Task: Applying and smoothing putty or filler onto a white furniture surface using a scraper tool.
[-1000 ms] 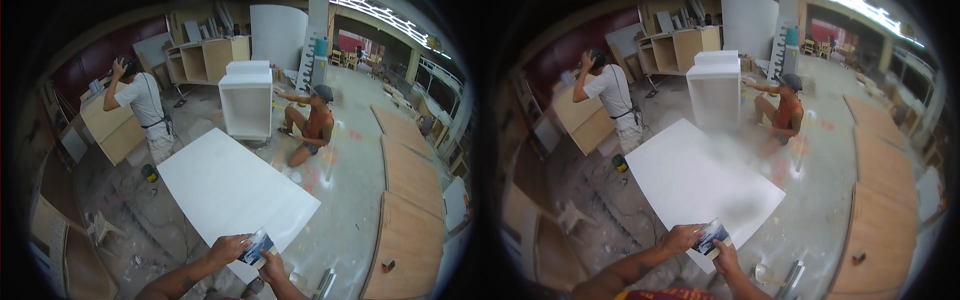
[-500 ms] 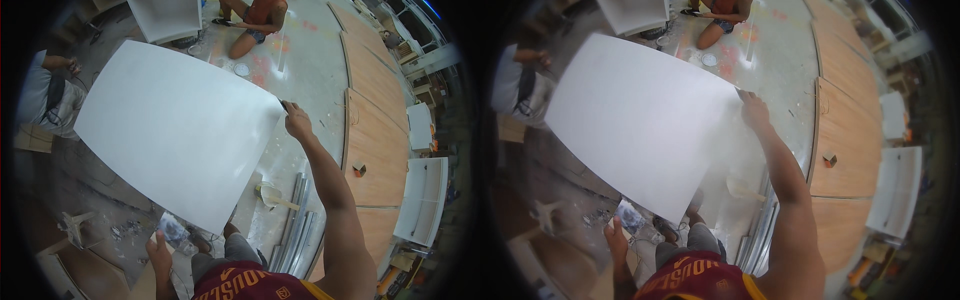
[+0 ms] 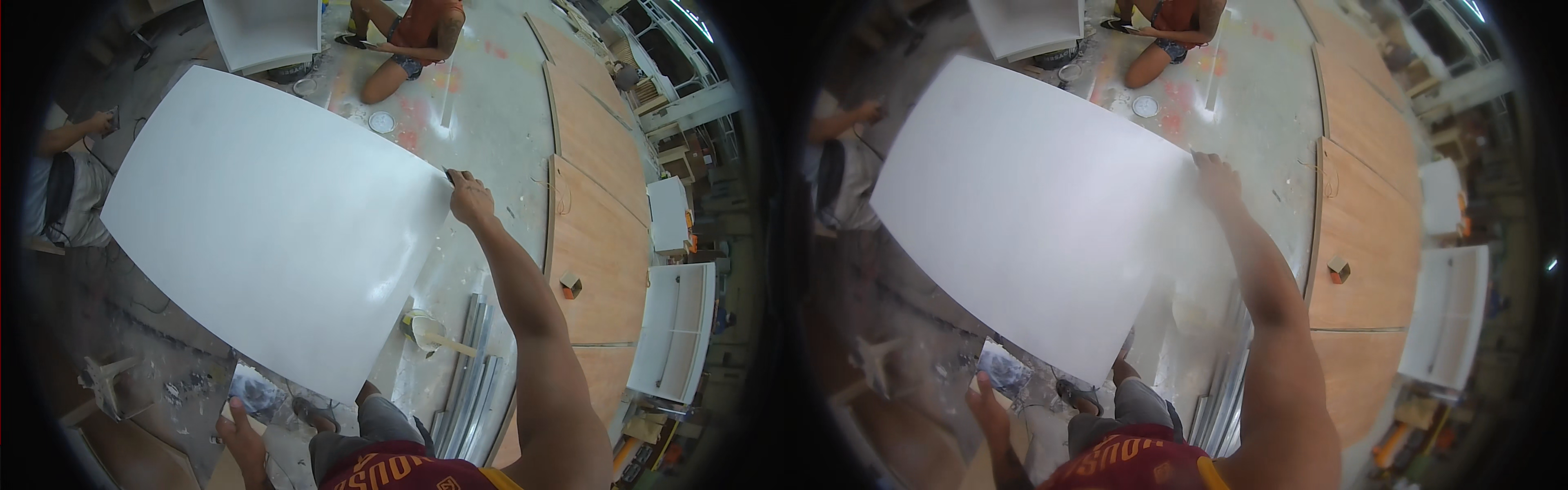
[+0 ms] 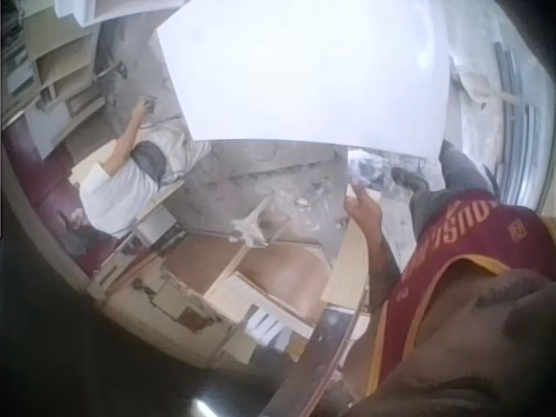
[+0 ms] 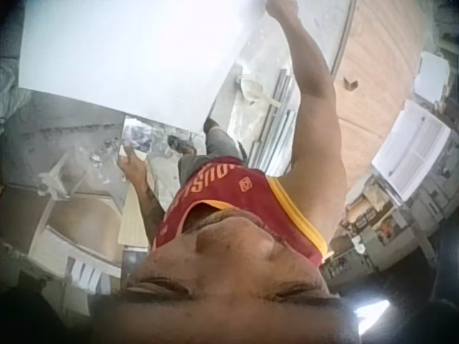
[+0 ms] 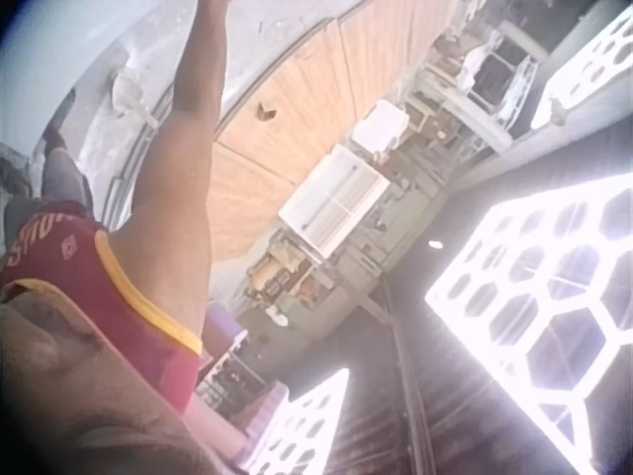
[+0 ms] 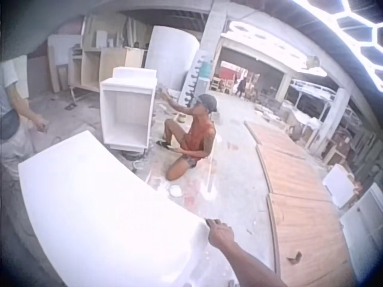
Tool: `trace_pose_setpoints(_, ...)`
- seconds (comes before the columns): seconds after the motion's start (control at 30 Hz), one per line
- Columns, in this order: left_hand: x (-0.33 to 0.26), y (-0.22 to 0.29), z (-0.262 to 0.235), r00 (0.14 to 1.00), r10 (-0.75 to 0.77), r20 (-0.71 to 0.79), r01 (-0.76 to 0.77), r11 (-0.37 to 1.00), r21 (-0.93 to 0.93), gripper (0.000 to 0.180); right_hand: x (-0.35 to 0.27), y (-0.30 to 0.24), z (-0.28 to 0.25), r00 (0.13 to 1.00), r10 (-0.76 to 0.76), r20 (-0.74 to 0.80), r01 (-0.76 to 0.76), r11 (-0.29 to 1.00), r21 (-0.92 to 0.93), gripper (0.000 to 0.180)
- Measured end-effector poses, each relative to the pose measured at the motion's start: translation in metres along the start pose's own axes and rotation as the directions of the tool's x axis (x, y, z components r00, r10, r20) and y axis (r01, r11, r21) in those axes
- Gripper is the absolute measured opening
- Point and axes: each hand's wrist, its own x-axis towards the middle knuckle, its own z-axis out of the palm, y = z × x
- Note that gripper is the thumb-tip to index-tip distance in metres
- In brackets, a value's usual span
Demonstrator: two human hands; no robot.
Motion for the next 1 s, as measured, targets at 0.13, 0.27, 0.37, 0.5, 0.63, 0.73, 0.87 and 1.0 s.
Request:
trace_pose_setpoints(0.13,0.017,-0.032,-0.003,0.996,0.085,0.008,-0.084,0.990,-0.111,0.057,-0.005,-0.017,0.017,1.000,0.015,0.013,-0.014,0.997,-0.073,0.050)
trace_pose_setpoints(0.27,0.016,-0.037,-0.008,0.996,0.083,-0.026,-0.086,0.981,-0.172,0.057,-0.021,-0.007,0.023,0.962,-0.192,0.194,0.193,0.981,0.015,0.048)
trace_pose_setpoints(0.37,0.006,-0.010,-0.007,0.999,0.035,0.033,-0.031,0.992,-0.121,0.056,-0.010,-0.006,0.013,0.996,-0.087,-0.002,0.087,0.995,0.052,0.047)
trace_pose_setpoints(0.5,0.008,-0.024,0.003,0.982,0.171,-0.075,-0.180,0.973,-0.142,0.054,0.010,-0.005,0.033,0.996,-0.038,-0.081,0.032,0.997,-0.074,0.050)
trace_pose_setpoints(0.63,0.008,-0.023,-0.012,0.996,0.093,-0.011,-0.094,0.983,-0.158,0.053,-0.013,-0.019,0.066,0.960,-0.116,-0.254,0.083,0.987,-0.136,0.049)
trace_pose_setpoints(0.73,0.014,-0.036,-0.009,0.998,0.054,-0.036,-0.059,0.983,-0.173,0.053,-0.023,-0.035,0.033,0.987,-0.122,0.102,0.120,0.993,0.021,0.048)
trace_pose_setpoints(0.87,0.011,-0.024,0.010,0.985,0.144,-0.100,-0.163,0.962,-0.221,0.052,0.018,0.006,0.044,0.987,-0.083,-0.138,0.086,0.996,0.013,0.044)
trace_pose_setpoints(1.0,0.015,-0.034,-0.010,0.988,0.157,0.005,-0.155,0.977,-0.147,0.063,0.026,-0.017,0.033,0.999,-0.035,-0.003,0.035,0.999,0.027,0.044)
